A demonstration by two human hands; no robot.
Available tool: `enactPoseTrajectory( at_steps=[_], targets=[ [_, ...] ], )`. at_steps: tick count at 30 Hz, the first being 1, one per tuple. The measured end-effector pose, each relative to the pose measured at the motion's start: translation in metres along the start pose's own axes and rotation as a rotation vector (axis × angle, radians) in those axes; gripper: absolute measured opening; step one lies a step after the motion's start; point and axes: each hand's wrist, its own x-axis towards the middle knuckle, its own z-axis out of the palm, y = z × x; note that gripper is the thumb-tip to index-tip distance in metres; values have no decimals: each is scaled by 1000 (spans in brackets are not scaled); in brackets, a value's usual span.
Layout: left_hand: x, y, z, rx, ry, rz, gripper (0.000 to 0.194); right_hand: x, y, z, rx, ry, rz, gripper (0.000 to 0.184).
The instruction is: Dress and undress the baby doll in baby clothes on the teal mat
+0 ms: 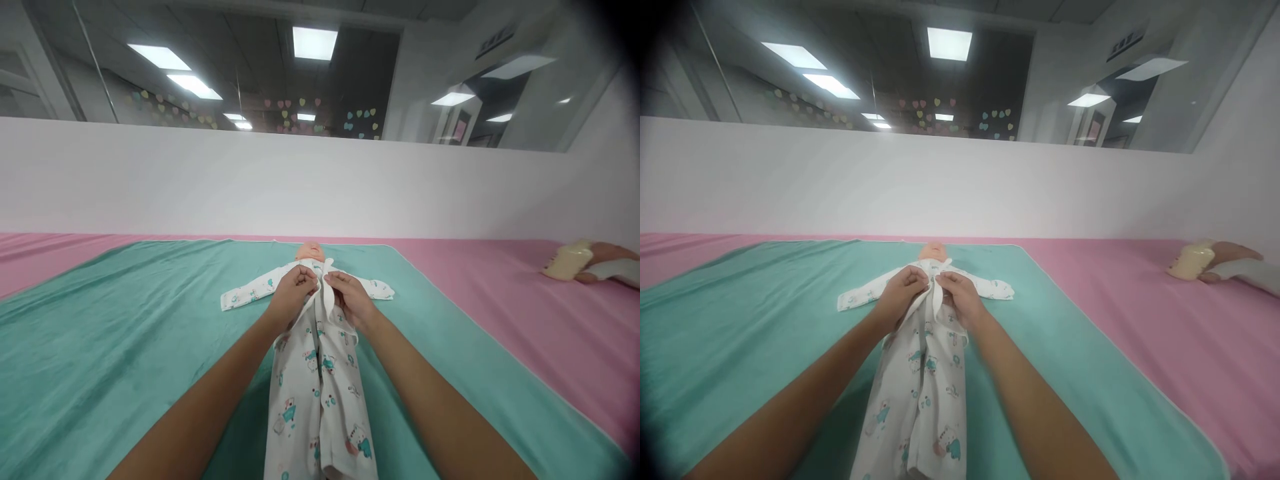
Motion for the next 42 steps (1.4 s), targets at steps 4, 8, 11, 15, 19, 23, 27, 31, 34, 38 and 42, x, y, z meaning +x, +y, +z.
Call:
enactPoseTrajectory(
  at_steps=[4, 8, 11, 15, 19, 23, 27, 31, 34, 38, 42],
  targets=[
    [8, -1, 4, -34, -86, -23, 4, -1, 2, 2, -16, -11, -18, 28],
    [7, -15, 2, 125, -115, 0, 4, -2, 0, 5, 0, 43, -62, 27],
    [5, -21, 0, 136, -103, 14, 6, -3, 1, 8, -87, 30, -54, 25],
    [5, -20, -5, -28, -123, -36, 7, -5, 6, 11, -260, 65, -69, 21],
    [6, -18, -11, -103, -125, -60, 10, -5, 10, 12, -385, 92, -101, 21],
    [7, -22, -13, -177, -107, -57, 12, -4, 11, 13, -445, 139, -127, 20],
    [5, -22, -13, -192, -121, -54, 12, -6, 9, 15, -369, 112, -73, 20],
    [5, -22, -12, -162, -124, -39, 10, -7, 8, 15, -303, 74, -60, 22],
    [6, -24, -11, -148, -142, -27, 10, -6, 9, 13, -286, 61, -79, 22],
    [6, -25, -9, -146, -109, -31, 10, -4, 10, 9, -257, 21, -75, 24],
    [5, -23, -7, -134, -90, -50, 11, -3, 8, 5, -244, -38, -59, 25]
  ],
)
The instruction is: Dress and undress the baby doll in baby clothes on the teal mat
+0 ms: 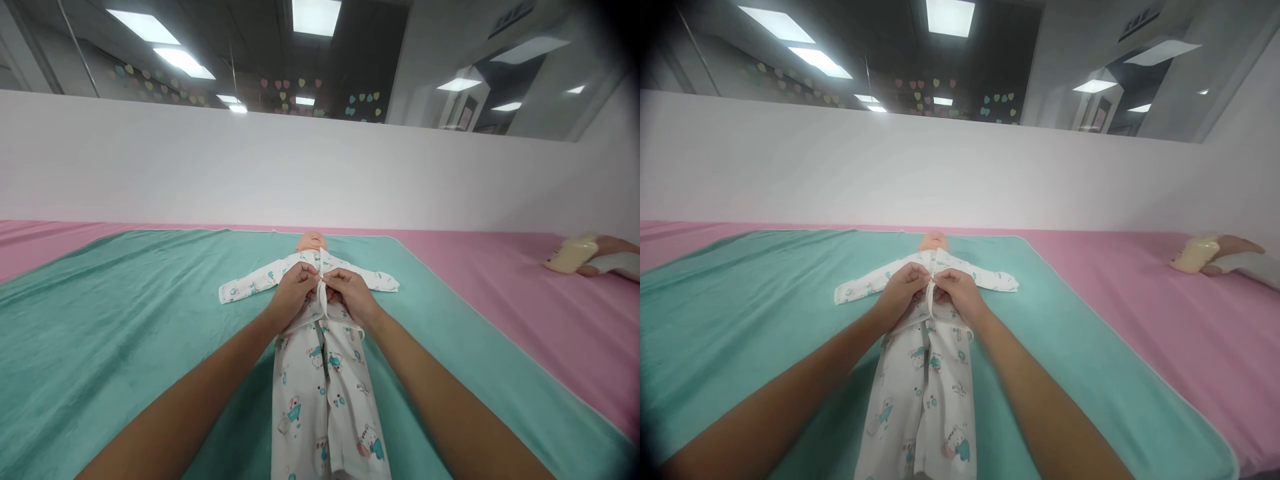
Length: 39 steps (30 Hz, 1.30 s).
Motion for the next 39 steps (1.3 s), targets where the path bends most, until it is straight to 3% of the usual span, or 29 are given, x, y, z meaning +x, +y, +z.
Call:
enactPoseTrajectory(
  at_steps=[6, 12, 23, 27, 33, 39],
  targets=[
    [0, 0, -1, 13, 8, 4, 13, 1, 0, -6, 33, -96, 15, 20],
    [2, -6, -3, 36, -3, 28, 15, 0, -3, -5, -88, -124, -17, 20],
    [-3, -5, -5, 254, -14, 63, 26, -7, -1, 8, -464, -52, -151, 9],
    [-3, -10, -6, 358, 39, 99, 17, -7, 1, 10, -600, -21, -227, 14],
    [-3, -12, -4, 469, 81, 131, 12, -6, 0, 9, -551, -64, -185, 20],
    [-6, -12, -2, 562, 104, 151, 10, -4, -1, 2, -355, -107, -90, 24]
  ],
)
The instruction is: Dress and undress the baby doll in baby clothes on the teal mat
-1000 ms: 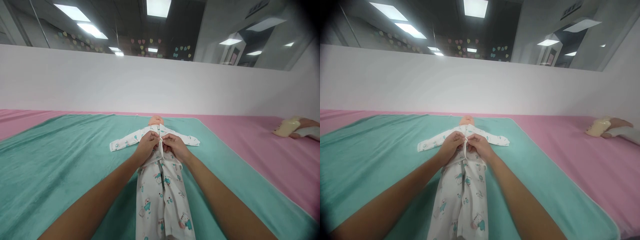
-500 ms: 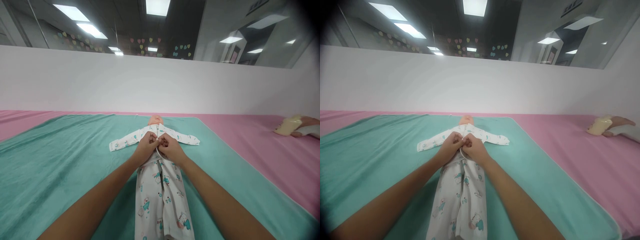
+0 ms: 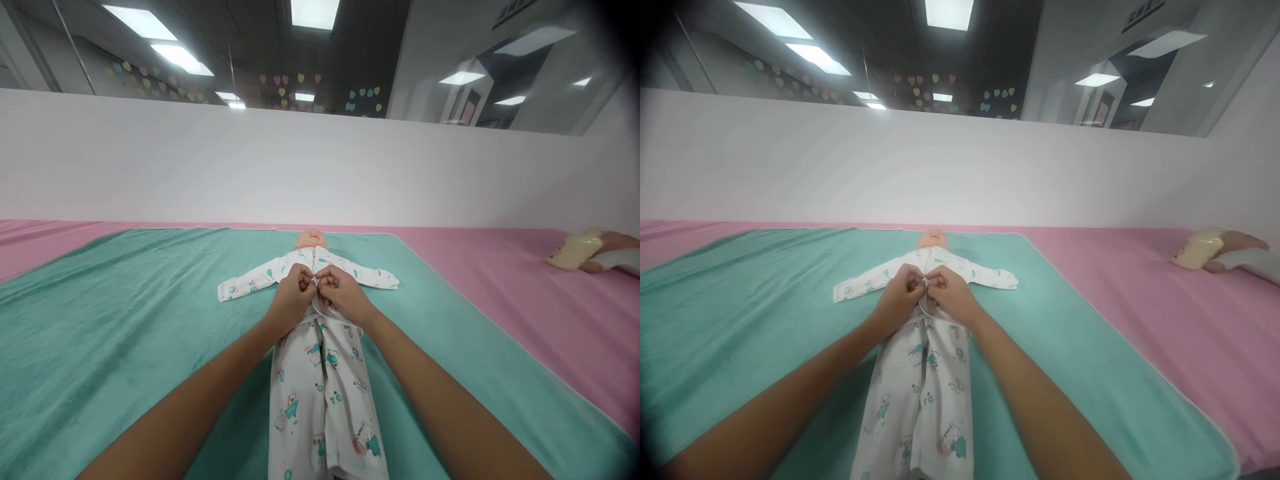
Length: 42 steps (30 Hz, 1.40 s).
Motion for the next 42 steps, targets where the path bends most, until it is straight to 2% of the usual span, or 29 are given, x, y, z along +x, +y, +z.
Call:
enactPoseTrajectory(
  at_steps=[7, 16, 21, 28, 32, 37, 42],
  targets=[
    [-3, 0, -1, 1, -15, 28, 13, 3, 3, -3, 105, 49, 49, 18],
    [-6, -3, 1, -71, 45, 46, 8, 3, -1, -4, 53, 34, 79, 21],
    [-6, -3, 0, -104, 94, -29, 14, 3, 2, -3, 53, 75, 83, 18],
    [-7, 4, -4, 16, 124, -28, 17, 4, 6, -1, 61, 91, 60, 17],
    [-8, 7, -5, 45, 106, -1, 20, 3, 3, 2, 36, 106, 55, 20],
    [-7, 9, -5, 11, 111, -64, 19, 0, -1, 7, -37, 125, 68, 17],
    [-4, 6, -8, -17, 68, -69, 18, -1, -1, 9, -49, 130, 42, 16]
  ],
)
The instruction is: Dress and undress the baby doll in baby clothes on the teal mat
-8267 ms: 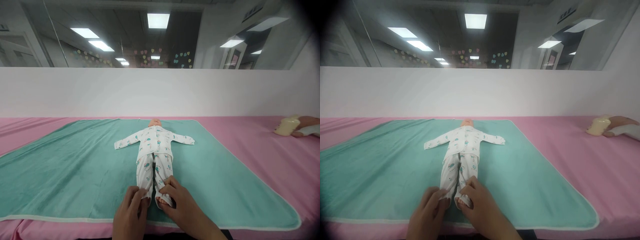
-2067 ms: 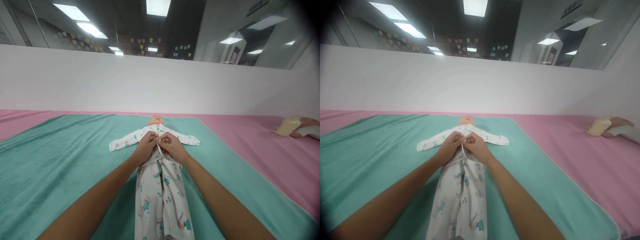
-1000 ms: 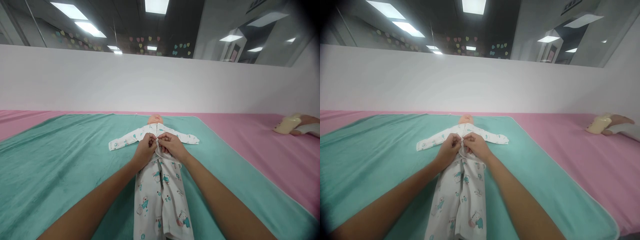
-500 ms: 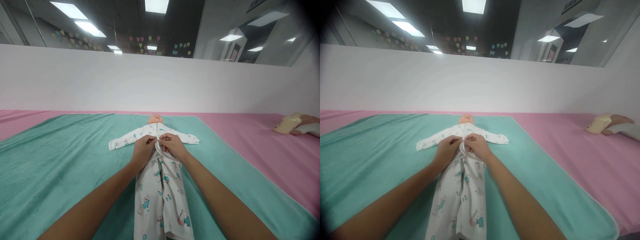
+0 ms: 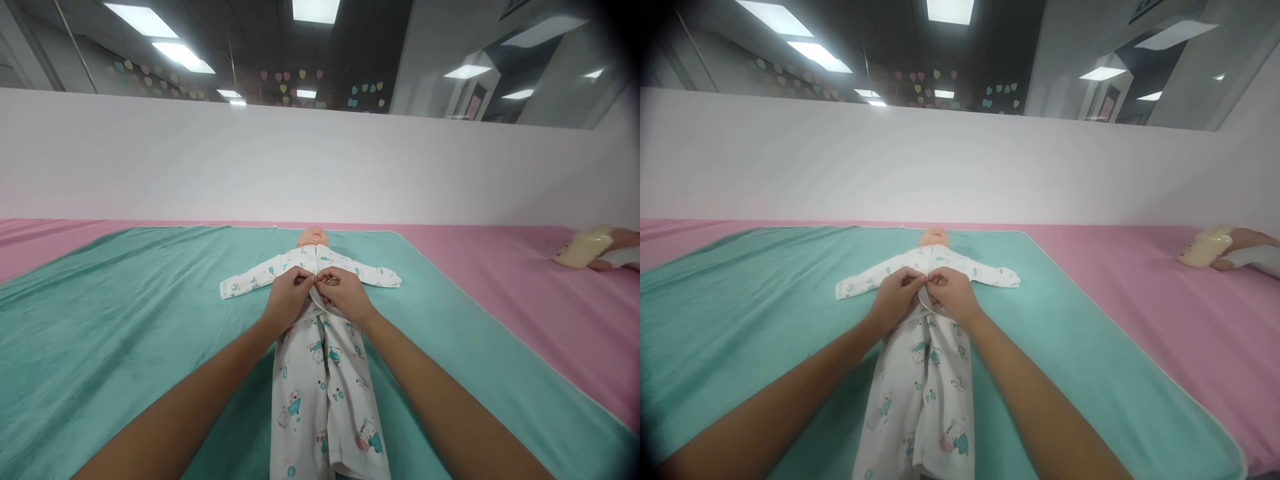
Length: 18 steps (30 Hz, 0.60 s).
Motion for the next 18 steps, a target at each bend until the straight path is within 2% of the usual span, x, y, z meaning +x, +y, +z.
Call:
enactPoseTrajectory(
  at_steps=[7, 18],
  targets=[
    [2, -3, -4, -7, -20, -2, 22, 0, -1, 0, -36, 12, -11, 14],
    [0, 1, -1, 43, 13, 32, 9, 0, 1, -1, -73, 0, -42, 11]
  ],
)
